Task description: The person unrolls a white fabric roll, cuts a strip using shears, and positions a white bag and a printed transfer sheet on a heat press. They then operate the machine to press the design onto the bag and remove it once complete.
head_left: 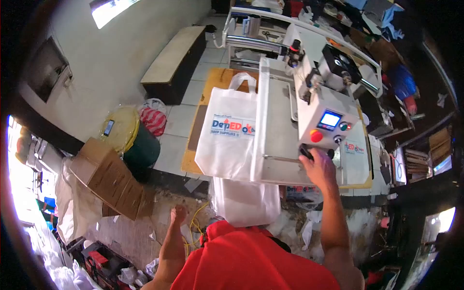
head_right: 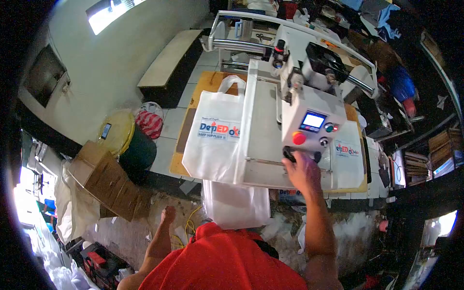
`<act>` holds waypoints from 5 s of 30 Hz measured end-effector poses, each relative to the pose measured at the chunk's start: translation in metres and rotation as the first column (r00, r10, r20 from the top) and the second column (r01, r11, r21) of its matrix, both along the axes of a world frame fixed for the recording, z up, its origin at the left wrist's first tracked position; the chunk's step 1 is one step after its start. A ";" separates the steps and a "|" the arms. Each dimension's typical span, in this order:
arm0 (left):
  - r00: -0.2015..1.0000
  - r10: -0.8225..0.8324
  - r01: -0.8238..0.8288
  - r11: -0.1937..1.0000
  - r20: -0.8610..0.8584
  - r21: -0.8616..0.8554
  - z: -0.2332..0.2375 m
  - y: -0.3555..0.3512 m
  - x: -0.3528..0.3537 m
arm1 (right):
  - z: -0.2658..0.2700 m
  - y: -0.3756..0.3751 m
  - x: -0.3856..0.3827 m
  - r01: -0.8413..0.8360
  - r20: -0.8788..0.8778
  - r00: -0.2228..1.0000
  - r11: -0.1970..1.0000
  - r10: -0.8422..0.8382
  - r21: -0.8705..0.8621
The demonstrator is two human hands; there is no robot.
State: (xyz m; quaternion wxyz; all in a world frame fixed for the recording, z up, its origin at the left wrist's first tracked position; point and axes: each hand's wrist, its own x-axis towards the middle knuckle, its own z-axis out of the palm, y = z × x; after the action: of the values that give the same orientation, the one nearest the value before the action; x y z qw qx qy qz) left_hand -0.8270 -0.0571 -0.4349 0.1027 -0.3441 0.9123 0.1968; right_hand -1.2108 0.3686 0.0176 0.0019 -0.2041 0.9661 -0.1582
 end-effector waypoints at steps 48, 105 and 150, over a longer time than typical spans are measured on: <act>0.498 0.802 -0.837 0.346 0.330 0.424 0.095 0.449 0.267 | -0.369 0.059 0.025 0.323 0.560 0.800 0.941 -0.214 -0.103; 0.581 0.795 -0.015 0.225 -0.174 0.974 0.144 0.341 0.005 | -0.269 0.258 0.135 0.271 0.581 0.813 0.863 0.031 -0.426; 0.743 0.667 -0.294 0.394 -0.051 0.871 0.062 0.209 -0.020 | 0.044 0.413 0.228 0.361 0.402 0.893 0.857 -0.204 -0.368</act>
State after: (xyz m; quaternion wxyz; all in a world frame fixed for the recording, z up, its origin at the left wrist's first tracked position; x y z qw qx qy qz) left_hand -0.8475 0.1520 -0.3729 0.0011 -0.4622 0.5665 0.6823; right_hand -0.9826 0.7815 0.0616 0.1042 -0.0215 0.9099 -0.4009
